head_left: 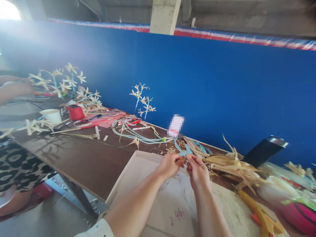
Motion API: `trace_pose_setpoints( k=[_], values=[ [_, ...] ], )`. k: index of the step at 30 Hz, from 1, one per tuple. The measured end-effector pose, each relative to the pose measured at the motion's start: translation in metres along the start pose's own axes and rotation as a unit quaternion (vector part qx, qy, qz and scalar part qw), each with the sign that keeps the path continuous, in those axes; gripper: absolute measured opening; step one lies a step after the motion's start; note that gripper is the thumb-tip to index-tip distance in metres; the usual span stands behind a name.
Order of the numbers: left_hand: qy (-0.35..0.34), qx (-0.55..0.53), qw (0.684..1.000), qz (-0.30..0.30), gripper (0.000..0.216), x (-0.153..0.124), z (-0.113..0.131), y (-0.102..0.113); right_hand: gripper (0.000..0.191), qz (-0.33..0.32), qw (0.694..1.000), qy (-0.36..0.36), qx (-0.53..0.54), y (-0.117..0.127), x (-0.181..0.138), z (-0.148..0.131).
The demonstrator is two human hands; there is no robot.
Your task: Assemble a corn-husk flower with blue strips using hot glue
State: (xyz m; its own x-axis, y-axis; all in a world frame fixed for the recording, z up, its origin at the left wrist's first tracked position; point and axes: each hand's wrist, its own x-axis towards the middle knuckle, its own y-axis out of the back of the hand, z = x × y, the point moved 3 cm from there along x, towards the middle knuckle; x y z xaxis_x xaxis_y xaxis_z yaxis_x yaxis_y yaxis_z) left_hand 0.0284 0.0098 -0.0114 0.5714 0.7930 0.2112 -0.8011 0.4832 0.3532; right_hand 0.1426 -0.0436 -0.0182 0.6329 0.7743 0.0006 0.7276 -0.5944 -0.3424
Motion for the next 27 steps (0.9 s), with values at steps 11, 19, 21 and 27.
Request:
trace_pose_setpoints(
  k=[11, 19, 21, 27],
  values=[
    [0.048, -0.076, 0.996, -0.013, 0.031, -0.001, 0.002, 0.001, 0.036, -0.009, 1.0, 0.006, 0.02, 0.002, 0.0, 0.002],
    [0.041, -0.105, 0.994, 0.001, 0.026, 0.003, -0.002, -0.001, 0.036, -0.024, 0.999, 0.007, 0.035, 0.001, 0.0, 0.0],
    [0.043, -0.104, 0.994, 0.002, 0.025, 0.002, -0.001, 0.0, 0.034, -0.02, 0.999, 0.017, 0.03, 0.001, 0.0, 0.0],
    [0.036, -0.09, 0.995, 0.013, 0.02, 0.0, 0.011, 0.009, 0.037, -0.02, 0.999, 0.027, 0.008, 0.0, -0.004, -0.003]
  ],
)
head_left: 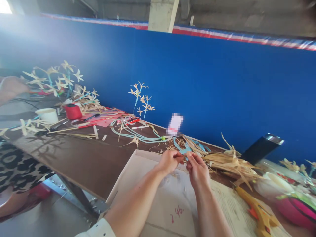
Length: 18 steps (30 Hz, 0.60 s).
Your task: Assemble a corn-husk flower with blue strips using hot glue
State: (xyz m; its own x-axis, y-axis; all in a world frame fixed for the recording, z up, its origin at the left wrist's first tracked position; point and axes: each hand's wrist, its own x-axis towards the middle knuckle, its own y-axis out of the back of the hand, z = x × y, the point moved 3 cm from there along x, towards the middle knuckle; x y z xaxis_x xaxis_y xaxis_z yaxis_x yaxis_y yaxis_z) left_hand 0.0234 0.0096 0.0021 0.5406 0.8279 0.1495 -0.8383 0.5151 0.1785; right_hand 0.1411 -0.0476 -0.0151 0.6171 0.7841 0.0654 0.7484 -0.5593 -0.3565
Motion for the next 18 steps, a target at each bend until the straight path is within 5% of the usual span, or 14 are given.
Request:
trace_pose_setpoints(
  k=[4, 9, 18],
  values=[
    [0.015, -0.023, 0.996, 0.08, 0.017, 0.003, 0.001, 0.015, 0.052, 0.059, 0.998, 0.011, -0.016, 0.005, -0.002, -0.009],
    [0.053, -0.086, 0.974, 0.204, 0.021, 0.01, -0.012, 0.03, 0.04, 0.153, 0.986, 0.025, 0.062, 0.024, 0.004, -0.015],
    [0.056, -0.097, 0.973, 0.201, 0.019, 0.014, -0.023, 0.026, 0.031, 0.09, 0.984, -0.031, 0.149, 0.029, 0.011, -0.009]
  ],
)
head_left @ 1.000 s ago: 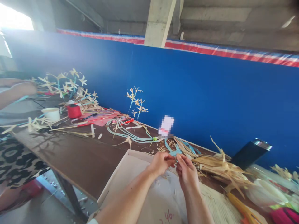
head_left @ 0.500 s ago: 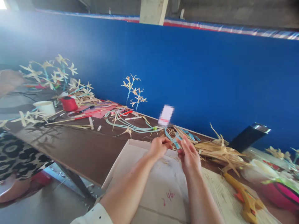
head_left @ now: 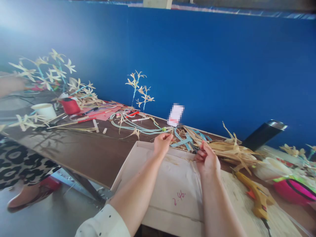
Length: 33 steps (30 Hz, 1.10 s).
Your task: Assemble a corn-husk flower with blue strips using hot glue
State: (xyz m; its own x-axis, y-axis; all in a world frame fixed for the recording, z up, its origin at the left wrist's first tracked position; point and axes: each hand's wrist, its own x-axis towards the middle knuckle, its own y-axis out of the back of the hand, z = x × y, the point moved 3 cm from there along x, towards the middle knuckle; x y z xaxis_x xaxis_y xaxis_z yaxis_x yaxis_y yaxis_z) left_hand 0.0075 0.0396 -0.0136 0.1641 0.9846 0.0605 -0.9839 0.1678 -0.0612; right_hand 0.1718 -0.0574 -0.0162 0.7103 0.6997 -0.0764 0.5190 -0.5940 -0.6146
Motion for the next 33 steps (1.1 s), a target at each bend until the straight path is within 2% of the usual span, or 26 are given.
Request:
trace_pose_setpoints(
  k=[3, 9, 20, 23, 33],
  values=[
    [0.0, 0.005, 1.0, -0.003, 0.019, -0.001, -0.001, 0.001, 0.031, -0.03, 0.999, -0.016, -0.021, -0.006, -0.004, 0.003],
    [-0.004, -0.003, 1.0, -0.007, 0.021, -0.001, -0.002, 0.002, 0.028, -0.087, 0.992, -0.001, -0.09, -0.015, -0.012, 0.007],
    [-0.029, 0.03, 0.999, -0.008, 0.021, -0.003, -0.005, 0.001, 0.029, -0.087, 0.985, 0.032, -0.148, -0.015, -0.014, 0.013],
    [-0.051, 0.049, 0.997, -0.013, 0.021, -0.005, -0.005, 0.0, 0.028, -0.068, 0.989, 0.036, -0.13, -0.014, -0.014, 0.011],
    [-0.058, 0.057, 0.997, -0.009, 0.022, -0.008, -0.008, 0.001, 0.024, -0.049, 0.995, 0.064, -0.066, -0.008, -0.01, 0.007]
  ],
)
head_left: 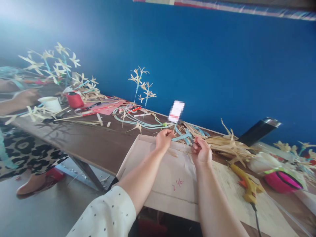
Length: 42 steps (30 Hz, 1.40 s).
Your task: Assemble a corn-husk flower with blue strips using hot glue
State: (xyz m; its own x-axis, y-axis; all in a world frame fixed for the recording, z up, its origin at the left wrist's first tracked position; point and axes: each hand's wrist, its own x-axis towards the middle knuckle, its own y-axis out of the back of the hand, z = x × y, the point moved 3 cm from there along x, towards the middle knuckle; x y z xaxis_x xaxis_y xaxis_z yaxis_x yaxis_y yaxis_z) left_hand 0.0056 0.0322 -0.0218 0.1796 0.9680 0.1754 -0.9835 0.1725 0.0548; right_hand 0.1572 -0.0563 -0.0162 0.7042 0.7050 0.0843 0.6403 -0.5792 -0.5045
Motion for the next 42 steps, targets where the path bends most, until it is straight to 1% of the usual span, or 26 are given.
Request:
trace_pose_setpoints(
  k=[3, 6, 9, 12, 17, 21, 24, 27, 29, 32, 36, 38, 42],
  values=[
    [-0.007, 0.01, 1.0, 0.0, 0.022, -0.001, -0.001, 0.001, 0.025, -0.008, 0.999, 0.016, -0.027, -0.002, -0.002, 0.002],
    [-0.013, 0.012, 1.0, -0.006, 0.021, -0.001, -0.003, 0.002, 0.029, -0.052, 0.994, 0.027, -0.093, -0.006, -0.007, 0.004],
    [-0.029, 0.014, 0.999, -0.013, 0.019, 0.001, -0.003, 0.002, 0.031, -0.102, 0.976, 0.041, -0.19, -0.009, -0.011, 0.006],
    [-0.036, 0.016, 0.999, -0.013, 0.019, 0.0, -0.002, 0.003, 0.03, -0.133, 0.951, 0.062, -0.274, -0.01, -0.014, 0.006],
    [-0.03, 0.007, 0.999, -0.012, 0.021, 0.0, -0.001, 0.002, 0.033, -0.153, 0.913, 0.069, -0.373, -0.012, -0.015, 0.01],
    [-0.031, 0.01, 0.999, -0.012, 0.022, 0.002, -0.002, 0.001, 0.027, -0.132, 0.891, 0.074, -0.428, -0.01, -0.011, 0.013],
    [-0.028, 0.02, 0.999, -0.011, 0.023, 0.002, -0.002, 0.001, 0.026, -0.098, 0.886, 0.086, -0.444, -0.005, -0.006, 0.013],
    [-0.041, 0.039, 0.998, -0.007, 0.023, 0.001, 0.001, 0.002, 0.03, -0.074, 0.895, 0.075, -0.434, -0.003, -0.003, 0.014],
    [-0.048, 0.044, 0.998, -0.002, 0.024, 0.0, 0.002, 0.002, 0.035, -0.077, 0.903, 0.06, -0.419, -0.004, -0.003, 0.017],
    [-0.053, 0.057, 0.997, 0.006, 0.024, -0.001, 0.003, 0.001, 0.042, -0.102, 0.908, 0.037, -0.405, -0.01, -0.006, 0.024],
    [-0.05, 0.051, 0.997, 0.0, 0.022, -0.003, 0.004, -0.003, 0.042, -0.116, 0.908, 0.053, -0.399, -0.015, -0.011, 0.028],
    [-0.039, 0.049, 0.998, -0.006, 0.022, -0.004, 0.004, -0.004, 0.042, -0.107, 0.91, 0.056, -0.397, -0.015, -0.013, 0.028],
    [-0.016, 0.037, 0.999, 0.007, 0.02, -0.003, 0.004, -0.003, 0.046, -0.092, 0.906, 0.046, -0.409, -0.014, -0.013, 0.024]
  ],
)
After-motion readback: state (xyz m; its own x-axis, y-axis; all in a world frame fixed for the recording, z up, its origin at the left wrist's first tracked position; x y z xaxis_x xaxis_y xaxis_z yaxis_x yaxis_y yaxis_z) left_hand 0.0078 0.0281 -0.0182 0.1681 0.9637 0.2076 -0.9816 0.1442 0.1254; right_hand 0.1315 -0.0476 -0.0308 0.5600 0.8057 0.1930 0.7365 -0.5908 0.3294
